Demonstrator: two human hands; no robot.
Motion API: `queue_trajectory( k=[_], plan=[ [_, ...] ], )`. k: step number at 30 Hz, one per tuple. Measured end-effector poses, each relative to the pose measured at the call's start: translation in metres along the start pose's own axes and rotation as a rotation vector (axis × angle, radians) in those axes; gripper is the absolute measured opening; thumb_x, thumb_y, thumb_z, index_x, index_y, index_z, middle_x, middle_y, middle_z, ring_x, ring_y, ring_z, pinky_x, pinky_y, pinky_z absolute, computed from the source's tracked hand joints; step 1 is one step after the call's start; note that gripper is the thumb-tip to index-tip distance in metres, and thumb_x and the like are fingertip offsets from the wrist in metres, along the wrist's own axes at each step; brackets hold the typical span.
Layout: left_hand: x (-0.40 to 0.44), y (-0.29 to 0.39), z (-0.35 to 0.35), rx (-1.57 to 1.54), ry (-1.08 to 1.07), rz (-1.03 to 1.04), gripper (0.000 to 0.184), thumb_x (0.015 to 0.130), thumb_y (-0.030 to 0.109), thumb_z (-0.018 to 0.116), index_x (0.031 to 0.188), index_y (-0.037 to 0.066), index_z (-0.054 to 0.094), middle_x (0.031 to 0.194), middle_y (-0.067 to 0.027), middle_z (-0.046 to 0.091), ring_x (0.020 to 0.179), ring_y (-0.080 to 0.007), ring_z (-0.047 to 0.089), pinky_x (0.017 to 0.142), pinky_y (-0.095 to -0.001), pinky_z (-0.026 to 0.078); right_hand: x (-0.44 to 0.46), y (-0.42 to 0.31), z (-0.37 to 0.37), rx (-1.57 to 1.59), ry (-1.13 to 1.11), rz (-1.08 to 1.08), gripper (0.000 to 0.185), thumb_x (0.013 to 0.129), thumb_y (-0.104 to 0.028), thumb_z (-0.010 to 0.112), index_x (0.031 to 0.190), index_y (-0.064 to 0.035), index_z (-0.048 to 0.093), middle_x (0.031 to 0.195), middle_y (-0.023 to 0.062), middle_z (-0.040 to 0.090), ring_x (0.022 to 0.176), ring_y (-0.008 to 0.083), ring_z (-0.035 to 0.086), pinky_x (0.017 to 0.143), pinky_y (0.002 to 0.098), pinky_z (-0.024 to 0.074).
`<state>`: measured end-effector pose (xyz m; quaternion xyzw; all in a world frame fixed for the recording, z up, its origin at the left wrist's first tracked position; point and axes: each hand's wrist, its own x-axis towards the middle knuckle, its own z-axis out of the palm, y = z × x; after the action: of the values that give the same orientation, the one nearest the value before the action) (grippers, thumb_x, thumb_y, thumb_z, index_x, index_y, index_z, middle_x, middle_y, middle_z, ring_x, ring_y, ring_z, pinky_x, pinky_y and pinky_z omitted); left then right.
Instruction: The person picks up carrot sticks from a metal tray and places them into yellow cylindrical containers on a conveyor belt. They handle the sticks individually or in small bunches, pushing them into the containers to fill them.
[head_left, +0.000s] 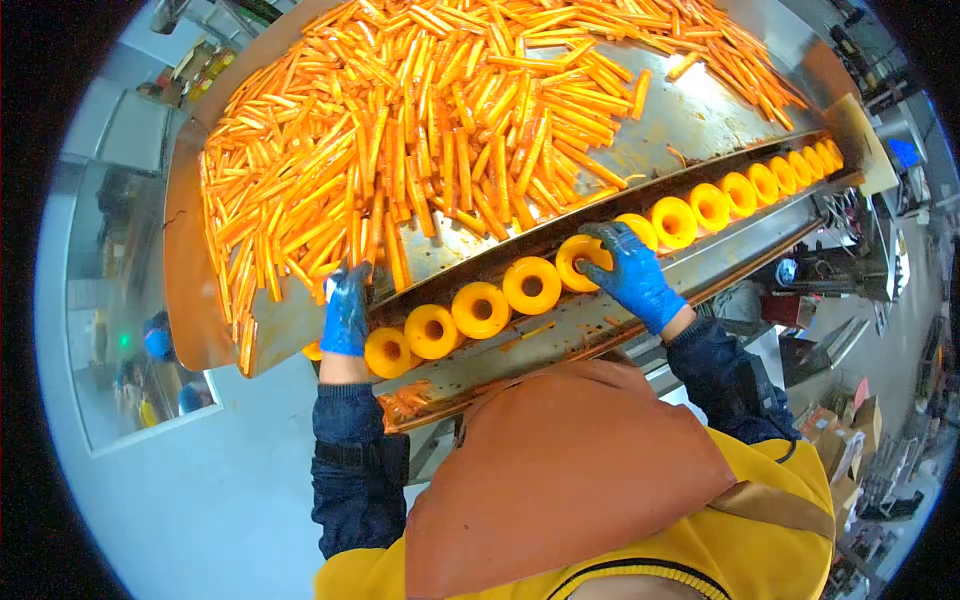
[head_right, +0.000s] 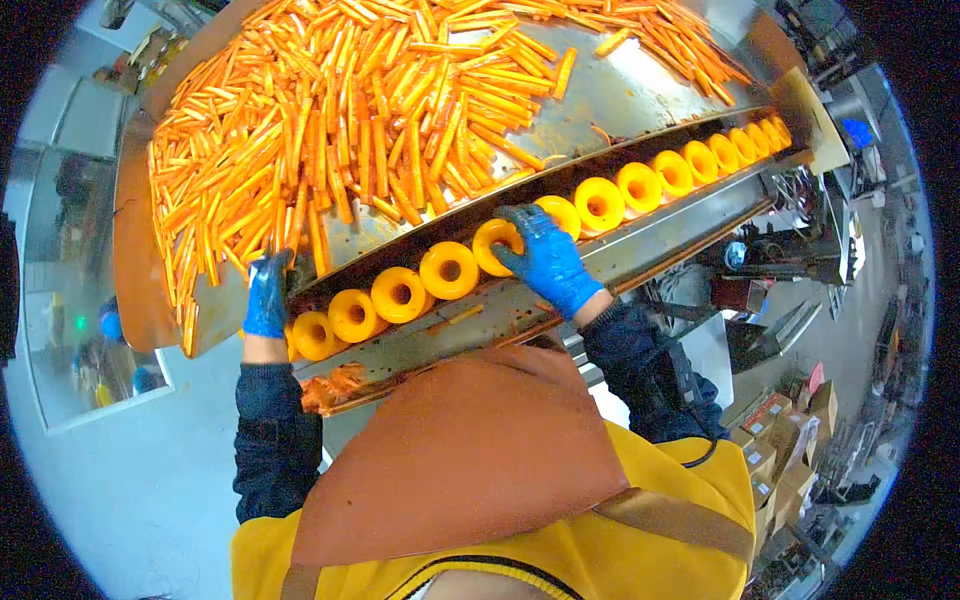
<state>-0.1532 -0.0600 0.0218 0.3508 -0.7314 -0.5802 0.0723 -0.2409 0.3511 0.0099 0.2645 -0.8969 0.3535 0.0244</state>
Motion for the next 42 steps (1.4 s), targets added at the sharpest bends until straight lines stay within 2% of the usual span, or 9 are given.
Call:
queue_trajectory(
  k=[6, 10, 13, 19, 24, 28, 31, 36, 42],
  plan=[
    [-0.076, 0.004, 0.022, -0.519, -0.13, -0.193, 0.019, 0.084, 0.02, 0.066, 0.097, 0.006, 0.062, 0.084, -0.0032, 0.066, 0.065, -0.0167, 0.06, 0.058, -0.0273, 0.049, 0.03, -0.049, 0.002, 0.597, -0.462, 0.129, 0.043, 0.084, -0.023, 0.07, 0.122, -0.0068, 0.058, 0.11, 0.0124, 0.063, 0.1, 0.0228, 0.061, 0.085, 0.0337, 0.05],
    [-0.109, 0.005, 0.065, -0.108, -0.77, -0.118, 0.031, 0.087, 0.023, 0.065, 0.112, 0.004, 0.061, 0.091, -0.0004, 0.066, 0.075, -0.008, 0.057, 0.061, -0.0239, 0.044, 0.028, -0.084, 0.032, 1.054, -0.51, 0.221, 0.046, 0.09, -0.033, 0.062, 0.127, -0.0072, 0.055, 0.104, 0.0033, 0.065, 0.095, 0.0131, 0.06, 0.083, 0.0292, 0.0494],
    [-0.114, 0.022, 0.084, -0.043, -0.807, -0.123, 0.038, 0.088, 0.027, 0.064, 0.118, 0.003, 0.059, 0.079, 0.0046, 0.06, 0.069, -0.0062, 0.052, 0.06, -0.0238, 0.042, 0.022, -0.074, 0.04, 1.256, -0.474, 0.457, 0.036, 0.093, -0.032, 0.059, 0.12, -0.0086, 0.06, 0.106, 0.002, 0.065, 0.087, 0.0082, 0.06, 0.071, 0.0238, 0.0493],
    [-0.095, 0.04, 0.08, 0.31, -0.804, -0.041, 0.033, 0.087, 0.029, 0.063, 0.114, 0.009, 0.064, 0.064, 0.0063, 0.051, 0.056, -0.0058, 0.046, 0.05, -0.0253, 0.039, 0.021, -0.035, -0.012, 0.927, 0.036, 0.406, 0.027, 0.094, -0.022, 0.056, 0.113, -0.0042, 0.064, 0.099, 0.0045, 0.067, 0.086, 0.0104, 0.061, 0.074, 0.0261, 0.0498],
    [-0.091, 0.051, 0.099, 0.937, -0.752, 0.414, 0.022, 0.077, 0.025, 0.061, 0.076, 0.004, 0.065, 0.079, -0.0221, 0.064, 0.076, -0.0413, 0.061, 0.066, -0.0496, 0.048, 0.012, -0.008, -0.004, 0.165, -0.086, 0.163, 0.041, 0.083, -0.029, 0.07, 0.116, -0.0067, 0.062, 0.107, 0.0133, 0.065, 0.101, 0.0269, 0.061, 0.088, 0.0374, 0.0486],
    [-0.096, 0.047, 0.129, 0.809, -0.618, 0.659, 0.023, 0.074, 0.03, 0.064, 0.071, 0.006, 0.063, 0.072, -0.0196, 0.062, 0.072, -0.0402, 0.061, 0.062, -0.0458, 0.048, 0.012, -0.022, 0.005, 0.035, -0.207, -0.112, 0.047, 0.077, -0.031, 0.073, 0.117, -0.0094, 0.061, 0.108, 0.0163, 0.062, 0.101, 0.0341, 0.059, 0.086, 0.0412, 0.0488],
    [-0.098, 0.06, 0.127, 0.717, -0.628, 0.536, 0.023, 0.074, 0.03, 0.064, 0.072, 0.007, 0.064, 0.072, -0.018, 0.063, 0.071, -0.0395, 0.061, 0.062, -0.0453, 0.048, 0.005, -0.037, 0.035, 0.065, -0.464, -0.173, 0.035, 0.078, -0.024, 0.069, 0.11, -0.0101, 0.063, 0.099, 0.0157, 0.063, 0.093, 0.0345, 0.061, 0.079, 0.0426, 0.0506],
    [-0.091, 0.076, 0.094, 1.019, -0.634, 0.543, 0.022, 0.073, 0.031, 0.063, 0.071, 0.009, 0.065, 0.074, -0.0173, 0.063, 0.07, -0.0369, 0.063, 0.062, -0.0468, 0.05, 0.002, -0.014, 0.054, 0.129, -0.256, -0.093, 0.025, 0.076, -0.018, 0.067, 0.099, -0.0077, 0.064, 0.09, 0.0178, 0.064, 0.081, 0.0375, 0.063, 0.071, 0.0446, 0.052],
    [-0.095, 0.056, 0.14, 1.022, -0.609, 0.62, 0.023, 0.073, 0.029, 0.063, 0.072, 0.006, 0.066, 0.077, -0.0201, 0.064, 0.071, -0.0374, 0.064, 0.064, -0.0465, 0.051, 0.02, 0.01, 0.003, -0.153, -0.507, -0.052, 0.035, 0.074, -0.024, 0.071, 0.103, -0.0076, 0.064, 0.091, 0.0178, 0.065, 0.082, 0.0365, 0.063, 0.07, 0.043, 0.052]
  ],
)
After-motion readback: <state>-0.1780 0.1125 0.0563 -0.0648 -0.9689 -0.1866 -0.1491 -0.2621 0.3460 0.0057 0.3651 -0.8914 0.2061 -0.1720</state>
